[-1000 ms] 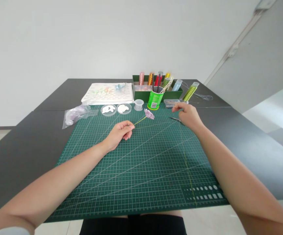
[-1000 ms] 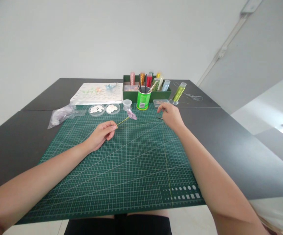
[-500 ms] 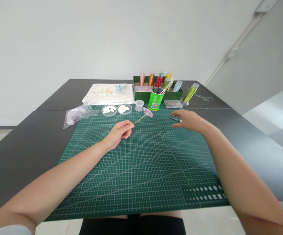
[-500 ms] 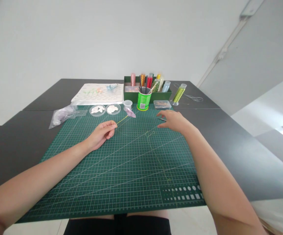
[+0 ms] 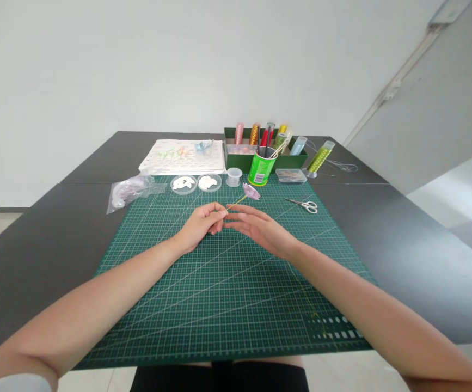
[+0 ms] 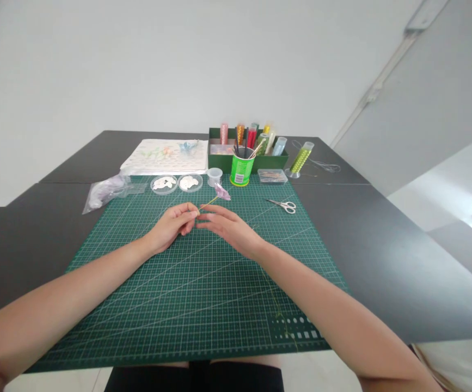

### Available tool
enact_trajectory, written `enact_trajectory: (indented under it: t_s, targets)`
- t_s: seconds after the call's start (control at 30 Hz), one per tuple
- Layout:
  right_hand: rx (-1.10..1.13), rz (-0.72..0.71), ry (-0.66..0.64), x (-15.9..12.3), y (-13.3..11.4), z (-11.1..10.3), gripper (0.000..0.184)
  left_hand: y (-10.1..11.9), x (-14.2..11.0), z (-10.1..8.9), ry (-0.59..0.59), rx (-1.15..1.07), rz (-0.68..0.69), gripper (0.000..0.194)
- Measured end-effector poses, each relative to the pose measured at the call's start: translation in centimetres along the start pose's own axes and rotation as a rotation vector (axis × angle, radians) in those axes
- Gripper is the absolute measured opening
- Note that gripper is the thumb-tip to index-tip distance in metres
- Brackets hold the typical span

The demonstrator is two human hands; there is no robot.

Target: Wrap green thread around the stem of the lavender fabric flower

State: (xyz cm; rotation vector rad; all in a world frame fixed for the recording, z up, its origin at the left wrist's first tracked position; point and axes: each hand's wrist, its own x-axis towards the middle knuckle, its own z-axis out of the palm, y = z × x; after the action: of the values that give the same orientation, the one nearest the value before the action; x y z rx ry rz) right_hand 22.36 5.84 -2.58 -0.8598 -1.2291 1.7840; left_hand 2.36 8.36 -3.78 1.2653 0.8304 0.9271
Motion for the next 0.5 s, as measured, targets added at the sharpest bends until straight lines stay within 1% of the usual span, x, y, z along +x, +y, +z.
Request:
enact_trajectory:
  t_s: [0.07,0.1,0.2,0.27,0.3,0.43,0.5]
  targets:
    - [0.114,0.014,0.035,-0.1,0.4,1.1,0.036,0.0,-0.1,0.2,0.005,0.023,0.011,0.025]
    - [0.128,0.017,0.063,-0.2,0.5,1.4,0.034,0.0,-0.1,0.3,0.005,0.037,0.018,0.024]
    - [0.051,0.036,0.151,0.0,0.8,1.7,0.028,-0.1,-0.1,0.4,0.003,0.065,0.043,0.025]
    - [-0.088,0.025,0.2,0.2,0.9,1.5,0.026,-0.2,-0.1,0.4,0.02,0.066,0.053,0.025]
    - [-0.182,-0.004,0.215,0.3,1.0,1.3,0.025,-0.2,-0.1,0.4,0.031,0.065,0.054,0.025]
    - [-0.633,-0.245,0.207,0.5,0.9,0.4,0.024,-0.4,-0.1,0.3,0.058,0.082,0.058,0.025]
    - [-0.793,-0.347,0.186,0.2,0.7,0.1,0.027,-0.4,-0.2,0.4,0.055,0.105,0.065,0.024]
